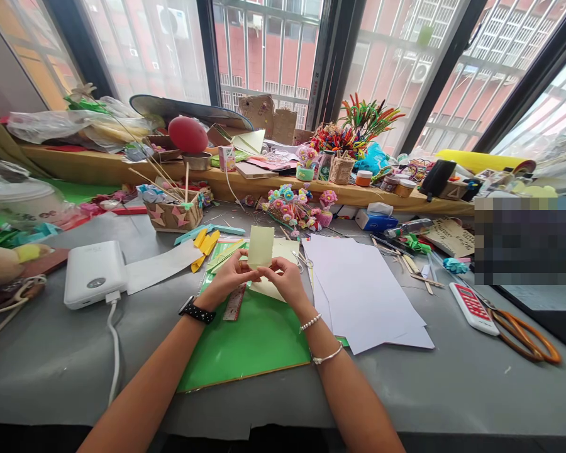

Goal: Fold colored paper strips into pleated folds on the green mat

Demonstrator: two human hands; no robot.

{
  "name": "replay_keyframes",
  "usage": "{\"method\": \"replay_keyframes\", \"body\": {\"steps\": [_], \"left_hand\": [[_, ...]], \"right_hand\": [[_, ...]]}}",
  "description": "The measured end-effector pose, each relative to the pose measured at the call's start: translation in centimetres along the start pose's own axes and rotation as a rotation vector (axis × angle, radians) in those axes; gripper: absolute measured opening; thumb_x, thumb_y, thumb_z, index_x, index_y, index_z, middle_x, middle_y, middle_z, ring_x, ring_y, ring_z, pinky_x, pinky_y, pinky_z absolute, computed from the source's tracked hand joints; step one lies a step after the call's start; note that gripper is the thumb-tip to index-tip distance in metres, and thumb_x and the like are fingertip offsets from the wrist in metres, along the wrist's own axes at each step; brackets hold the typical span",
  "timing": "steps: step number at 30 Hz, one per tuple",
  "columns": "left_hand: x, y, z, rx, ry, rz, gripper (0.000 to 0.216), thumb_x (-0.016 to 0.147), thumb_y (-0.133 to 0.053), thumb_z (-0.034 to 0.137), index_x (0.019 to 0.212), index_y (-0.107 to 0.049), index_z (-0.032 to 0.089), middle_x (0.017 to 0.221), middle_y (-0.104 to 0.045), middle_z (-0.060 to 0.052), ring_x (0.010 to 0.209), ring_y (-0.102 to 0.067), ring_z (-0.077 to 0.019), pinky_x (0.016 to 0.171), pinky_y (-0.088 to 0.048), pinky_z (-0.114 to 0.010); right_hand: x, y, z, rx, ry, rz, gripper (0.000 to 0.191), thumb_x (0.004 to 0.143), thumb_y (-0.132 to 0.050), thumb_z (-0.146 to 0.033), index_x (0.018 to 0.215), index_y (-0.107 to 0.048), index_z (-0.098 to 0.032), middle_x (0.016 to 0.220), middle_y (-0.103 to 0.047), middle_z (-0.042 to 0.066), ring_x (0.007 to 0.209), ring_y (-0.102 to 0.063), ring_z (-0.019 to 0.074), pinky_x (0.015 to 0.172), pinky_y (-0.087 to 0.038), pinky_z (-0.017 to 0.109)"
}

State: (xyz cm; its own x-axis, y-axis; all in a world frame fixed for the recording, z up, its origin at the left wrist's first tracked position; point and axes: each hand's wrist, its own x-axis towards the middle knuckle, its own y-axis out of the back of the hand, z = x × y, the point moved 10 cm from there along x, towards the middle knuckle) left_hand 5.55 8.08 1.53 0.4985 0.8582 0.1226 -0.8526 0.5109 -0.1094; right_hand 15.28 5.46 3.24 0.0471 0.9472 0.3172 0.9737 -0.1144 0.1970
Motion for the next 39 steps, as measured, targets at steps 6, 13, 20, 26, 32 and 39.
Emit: {"method": "replay_keyframes", "body": {"steps": [6,13,20,26,32,39], "left_hand": [[0.1,-0.4,-0.2,-0.035,-0.011,-0.031,0.056,0.058,-0.07,0.025,0.101,-0.034,0.017,0.062,-0.059,0.004,0.062,-0.061,-0.0141,0.066,-0.047,-0.03],[0.1,-0.6,-0.2,-0.019,-0.028,-0.068,0.056,0.06,-0.068,0.022,0.106,-0.036,0.016,0.063,-0.059,0.004,0.063,-0.059,-0.0121,0.067,-0.045,-0.028],[0.2,-0.4,-0.5,0.02,-0.022,-0.053,0.056,0.059,-0.068,0.024,0.106,-0.037,0.017,0.066,-0.058,0.003,0.068,-0.059,-0.0138,0.065,-0.045,-0.027],[0.3,-0.4,-0.3,0.019,-0.032,-0.047,0.052,0.059,-0.069,0.027,0.1,-0.038,0.017,0.061,-0.057,0.005,0.064,-0.06,-0.0139,0.066,-0.045,-0.028],[0.2,-0.5,-0.3,0.031,-0.019,-0.058,0.048,0.059,-0.068,0.026,0.095,-0.037,0.018,0.061,-0.058,0.004,0.062,-0.06,-0.0137,0.063,-0.044,-0.027],[0.0,-1.1,-0.2,0.068,-0.026,-0.125,0.047,0.06,-0.067,0.027,0.098,-0.042,0.016,0.078,-0.06,-0.003,0.071,-0.058,-0.0151,0.062,-0.044,-0.025]], "right_hand": [[0.1,0.8,0.8,0.011,-0.049,0.063,0.022,0.066,-0.058,-0.038,0.057,-0.058,-0.017,0.053,-0.056,-0.001,0.051,-0.051,0.0119,0.052,-0.041,0.024],[0.2,1.6,1.6,0.117,-0.099,0.122,0.025,0.066,-0.058,-0.038,0.056,-0.059,-0.016,0.049,-0.055,-0.001,0.048,-0.051,0.0117,0.052,-0.042,0.024],[0.1,1.4,1.3,0.069,-0.083,0.118,0.027,0.066,-0.058,-0.04,0.054,-0.059,-0.016,0.049,-0.056,0.0,0.048,-0.052,0.0124,0.052,-0.042,0.025],[0.1,0.9,1.1,0.043,-0.073,0.082,0.033,0.071,-0.051,-0.044,0.054,-0.058,-0.017,0.05,-0.058,0.001,0.048,-0.053,0.0123,0.052,-0.043,0.024],[0.1,0.8,1.3,0.038,-0.073,0.086,0.038,0.075,-0.045,-0.046,0.054,-0.056,-0.017,0.05,-0.057,0.002,0.048,-0.052,0.0123,0.051,-0.041,0.024],[0.2,0.6,0.7,-0.05,-0.028,0.04,0.036,0.076,-0.047,-0.043,0.05,-0.051,-0.017,0.047,-0.051,-0.001,0.046,-0.048,0.0107,0.049,-0.038,0.023]]}}
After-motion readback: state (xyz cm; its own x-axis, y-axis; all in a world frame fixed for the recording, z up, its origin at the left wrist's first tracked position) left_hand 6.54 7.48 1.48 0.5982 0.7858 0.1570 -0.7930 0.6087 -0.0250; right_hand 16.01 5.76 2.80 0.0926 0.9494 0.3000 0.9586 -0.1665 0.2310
